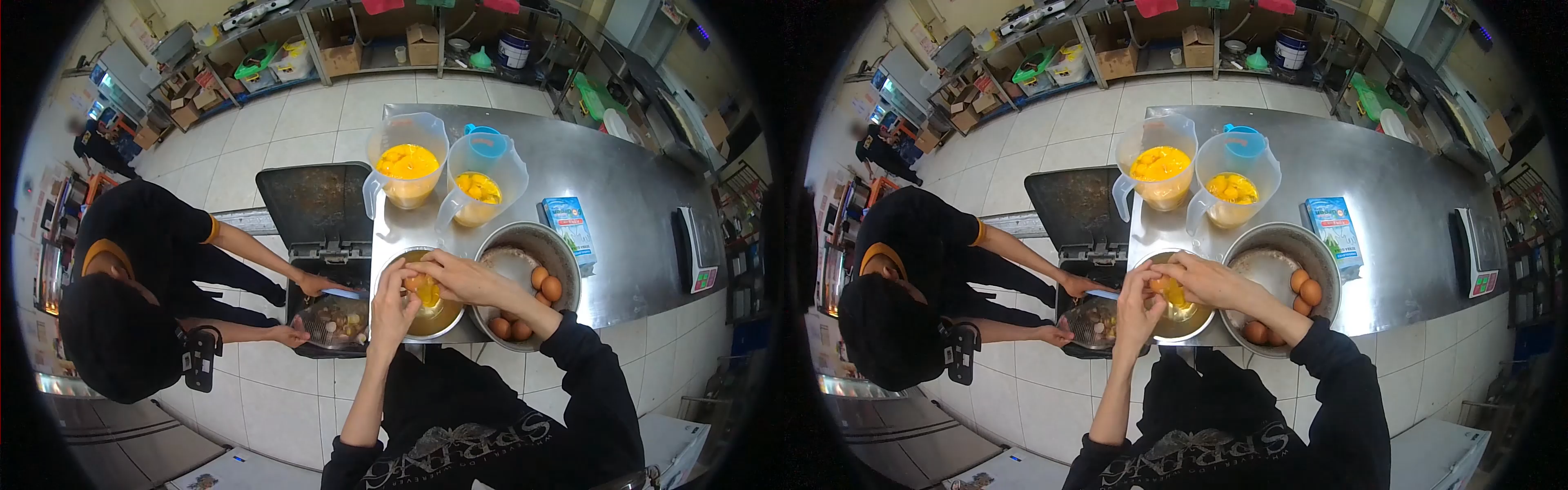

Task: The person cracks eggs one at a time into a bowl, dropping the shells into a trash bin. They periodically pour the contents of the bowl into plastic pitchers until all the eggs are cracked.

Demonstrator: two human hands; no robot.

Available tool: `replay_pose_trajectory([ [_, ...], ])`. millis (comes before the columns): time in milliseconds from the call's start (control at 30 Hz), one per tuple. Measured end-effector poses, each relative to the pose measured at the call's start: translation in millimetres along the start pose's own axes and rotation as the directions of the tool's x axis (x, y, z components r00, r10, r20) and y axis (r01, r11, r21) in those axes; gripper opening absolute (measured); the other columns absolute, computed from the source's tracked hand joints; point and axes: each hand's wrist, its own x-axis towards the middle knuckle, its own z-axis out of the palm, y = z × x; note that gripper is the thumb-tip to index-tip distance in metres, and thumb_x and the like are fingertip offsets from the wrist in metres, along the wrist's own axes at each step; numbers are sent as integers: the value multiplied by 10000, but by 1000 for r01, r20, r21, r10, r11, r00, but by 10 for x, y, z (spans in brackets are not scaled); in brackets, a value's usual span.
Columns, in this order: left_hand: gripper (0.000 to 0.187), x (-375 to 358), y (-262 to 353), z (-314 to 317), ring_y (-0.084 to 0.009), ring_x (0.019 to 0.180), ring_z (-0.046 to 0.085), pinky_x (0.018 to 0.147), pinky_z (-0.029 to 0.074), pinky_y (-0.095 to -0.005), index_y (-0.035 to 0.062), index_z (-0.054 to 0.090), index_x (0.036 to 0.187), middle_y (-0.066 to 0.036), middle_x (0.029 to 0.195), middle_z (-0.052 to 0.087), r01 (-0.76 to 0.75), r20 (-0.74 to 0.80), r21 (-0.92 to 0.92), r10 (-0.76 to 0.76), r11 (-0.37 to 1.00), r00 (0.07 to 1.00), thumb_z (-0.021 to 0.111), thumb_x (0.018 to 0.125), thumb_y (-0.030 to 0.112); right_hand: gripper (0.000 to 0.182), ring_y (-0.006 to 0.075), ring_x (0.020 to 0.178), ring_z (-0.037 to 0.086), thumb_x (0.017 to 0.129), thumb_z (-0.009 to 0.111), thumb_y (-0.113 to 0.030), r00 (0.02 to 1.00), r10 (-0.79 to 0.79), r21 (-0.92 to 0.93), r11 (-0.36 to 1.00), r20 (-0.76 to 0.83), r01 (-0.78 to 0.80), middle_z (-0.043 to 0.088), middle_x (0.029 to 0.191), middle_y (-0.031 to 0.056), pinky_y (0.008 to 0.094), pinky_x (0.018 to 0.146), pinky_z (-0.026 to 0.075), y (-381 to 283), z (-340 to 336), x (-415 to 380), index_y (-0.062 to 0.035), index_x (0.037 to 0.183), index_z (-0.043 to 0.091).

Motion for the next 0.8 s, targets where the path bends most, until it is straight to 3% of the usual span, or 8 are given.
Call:
replay_pose_trajectory([
  [100, 440, 34, 9, 47, -243, 1126, 521, 949, 451, -363, 37, 414, 1129, -175, 1296, 456, -10, 43, -229, 21, 973, 999, 629, 752, -35, 576, 326, 968, 600, 758, 709, -105, 992, 20, 68, 998, -125, -11, 539, 1104, 110, 388, 785, 502, -128, -50, -28, -113, 1289, 486],
  [267, 466, -106, 348, -101, -244, 970, 549, 855, 459, -343, 43, 352, 1043, -149, 1038, 519, 85, -65, -218, -101, 972, 993, 704, 740, 2, 428, 300, 1067, 524, 702, 756, -131, 876, 10, -66, 997, -482, -48, 576, 994, 80, 372, 875, 437, -274, -431, -493, -110, 1105, 613],
  [333, 462, -281, 251, -359, -228, 969, 558, 855, 467, -326, 54, 351, 1042, -148, 1037, 532, 190, 8, -247, -194, 950, 981, 695, 740, -14, 394, 303, 1035, 555, 688, 757, -121, 931, 276, -130, 941, -239, -312, 585, 1002, 80, 381, 860, 455, 48, -610, -967, -108, 1061, 633],
  [400, 465, -404, 102, -477, -217, 968, 568, 853, 472, -314, 60, 351, 1046, -147, 1043, 545, 254, 124, -164, -236, 953, 964, 690, 738, -23, 399, 309, 1010, 582, 669, 749, -97, 804, 551, -172, 834, 221, -524, 589, 1013, 90, 381, 844, 473, 329, -386, -1225, -102, 1053, 638],
  [600, 483, -596, 308, -222, -157, 972, 550, 834, 477, -290, 81, 377, 1070, -112, 1107, 552, 414, 378, -214, -316, 885, 870, 754, 769, 69, 291, 259, 906, 632, 784, 668, -155, 861, 358, 55, 914, 361, -402, 627, 1004, 132, 383, 779, 501, 800, 41, -1220, -86, 1064, 634],
  [700, 483, -796, 101, -290, -139, 938, 551, 824, 477, -280, 86, 393, 1074, -92, 1072, 538, 445, 327, -233, -361, 865, 873, 768, 769, 81, 301, 228, 827, 613, 895, 550, -222, 817, 573, 848, 399, 68, -350, 627, 1028, 128, 356, 725, 502, 904, 257, -1252, -62, 1146, 594],
  [733, 482, -832, 58, -299, -137, 928, 546, 819, 475, -278, 85, 398, 1071, -88, 1059, 534, 488, 274, -265, -420, 832, 865, 773, 768, 91, 402, 210, 803, 577, 967, 411, -294, 749, 608, 958, -72, 263, -278, 605, 1041, 143, 326, 690, 491, 695, 68, -1160, -38, 1261, 506],
  [800, 481, -860, -45, -329, -135, 907, 535, 808, 471, -273, 82, 408, 1066, -81, 1031, 527, 551, 158, -331, -531, 766, 833, 783, 765, 110, 434, 219, 795, 574, 976, 391, -320, 768, 585, 954, -277, 262, -114, 592, 1071, 174, 324, 685, 487, 550, -19, -1023, -52, 1311, 457],
])
